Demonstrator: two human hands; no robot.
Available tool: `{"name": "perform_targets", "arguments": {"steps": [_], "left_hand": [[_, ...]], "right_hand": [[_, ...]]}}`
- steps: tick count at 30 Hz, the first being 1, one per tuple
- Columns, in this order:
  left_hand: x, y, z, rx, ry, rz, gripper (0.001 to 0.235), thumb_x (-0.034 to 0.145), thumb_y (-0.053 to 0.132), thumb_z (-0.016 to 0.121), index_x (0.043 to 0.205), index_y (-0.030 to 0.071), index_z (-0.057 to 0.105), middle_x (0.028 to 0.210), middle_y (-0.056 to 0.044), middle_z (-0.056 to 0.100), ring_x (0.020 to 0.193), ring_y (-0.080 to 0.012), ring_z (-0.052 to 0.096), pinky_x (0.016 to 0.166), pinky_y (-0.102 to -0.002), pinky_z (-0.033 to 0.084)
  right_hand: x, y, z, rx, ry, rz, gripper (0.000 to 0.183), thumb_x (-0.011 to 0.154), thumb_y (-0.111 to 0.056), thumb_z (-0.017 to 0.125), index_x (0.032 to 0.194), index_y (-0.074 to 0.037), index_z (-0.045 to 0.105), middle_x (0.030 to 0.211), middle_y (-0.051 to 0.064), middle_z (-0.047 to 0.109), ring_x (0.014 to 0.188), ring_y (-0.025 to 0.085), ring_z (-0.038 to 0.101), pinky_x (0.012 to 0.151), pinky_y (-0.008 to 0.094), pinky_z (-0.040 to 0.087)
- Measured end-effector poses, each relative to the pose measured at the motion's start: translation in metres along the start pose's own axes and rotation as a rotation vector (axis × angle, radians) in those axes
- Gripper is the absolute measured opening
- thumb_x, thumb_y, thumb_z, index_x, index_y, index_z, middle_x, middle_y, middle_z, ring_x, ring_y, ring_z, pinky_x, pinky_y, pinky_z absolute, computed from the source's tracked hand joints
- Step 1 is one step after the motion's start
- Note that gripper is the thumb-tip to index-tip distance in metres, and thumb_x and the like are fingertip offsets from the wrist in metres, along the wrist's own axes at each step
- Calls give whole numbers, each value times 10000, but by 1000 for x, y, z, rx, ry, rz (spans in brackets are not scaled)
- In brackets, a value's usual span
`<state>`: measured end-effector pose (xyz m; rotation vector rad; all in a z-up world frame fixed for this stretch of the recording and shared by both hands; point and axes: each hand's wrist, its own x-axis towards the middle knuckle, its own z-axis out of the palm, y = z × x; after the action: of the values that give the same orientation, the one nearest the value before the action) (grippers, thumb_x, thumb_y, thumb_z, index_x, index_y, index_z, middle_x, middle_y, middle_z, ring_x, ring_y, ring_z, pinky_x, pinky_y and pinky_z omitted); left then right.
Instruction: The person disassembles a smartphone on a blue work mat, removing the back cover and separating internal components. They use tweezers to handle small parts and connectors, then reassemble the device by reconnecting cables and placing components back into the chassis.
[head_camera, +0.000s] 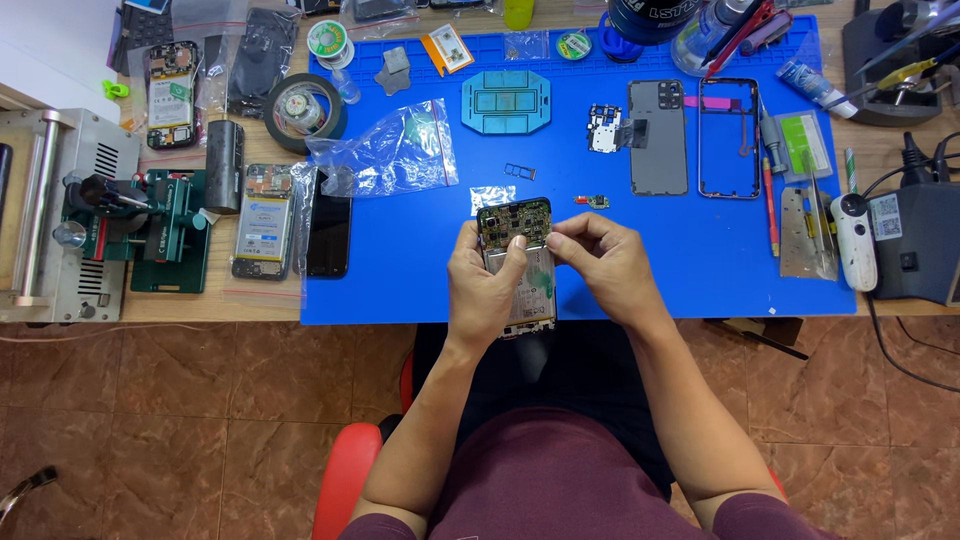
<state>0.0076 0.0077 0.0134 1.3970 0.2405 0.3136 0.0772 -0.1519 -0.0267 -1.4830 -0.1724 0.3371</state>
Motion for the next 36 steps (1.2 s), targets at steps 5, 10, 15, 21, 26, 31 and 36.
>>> {"name": "perform_targets", "arguments": {"steps": [5,10,15,21,26,31,36], "left_hand": [[0,1,-1,-2,-5,-12,139,1022,105,680,1086,7,603,884,-100,673,872,-146,603,827,-379,539],[1,5,0,5,-15,-19,149,1019,122,687,1082,18,602,884,-100,680,860,-148,604,819,-383,548],[1,-5,0,70,-12,9,159,1017,122,685,1096,7,609,897,-132,694,869,-169,625,832,-396,558],[-2,3,2,121,-1,29,149,1023,111,668,1089,-4,601,881,-152,690,875,-181,625,813,-407,543],[-3,1,6,151,5,54,146,1020,112,668,1082,2,596,869,-167,705,843,-186,645,780,-406,556],[-4,1,6,170,-5,86,122,1024,82,652,1081,-3,588,840,-181,695,796,-196,639,729,-411,548],[-4,-2,6,179,-45,120,89,1040,71,635,1092,33,573,787,-137,681,693,-137,599,612,-346,493]], "right_hand": [[2,8,0,8,13,6,178,972,-118,783,1065,32,760,818,151,766,769,167,758,811,364,646],[0,-10,2,38,-13,30,177,972,-110,770,1061,40,743,839,147,753,798,185,757,818,397,652],[1,-14,0,-42,-14,13,171,965,-102,779,1048,43,745,819,152,752,785,189,757,826,373,631],[1,-21,1,-81,-12,11,156,961,-86,779,1041,43,744,806,156,749,783,192,759,819,369,624],[3,-17,0,-123,-4,2,145,963,-98,771,1039,24,755,787,146,750,784,174,752,814,348,608],[3,-21,0,-167,-12,-19,125,963,-95,763,1029,12,765,767,148,749,773,165,741,798,348,602],[2,-24,2,-155,9,-9,112,934,-91,757,993,4,756,753,129,729,764,155,713,770,327,582]]}}
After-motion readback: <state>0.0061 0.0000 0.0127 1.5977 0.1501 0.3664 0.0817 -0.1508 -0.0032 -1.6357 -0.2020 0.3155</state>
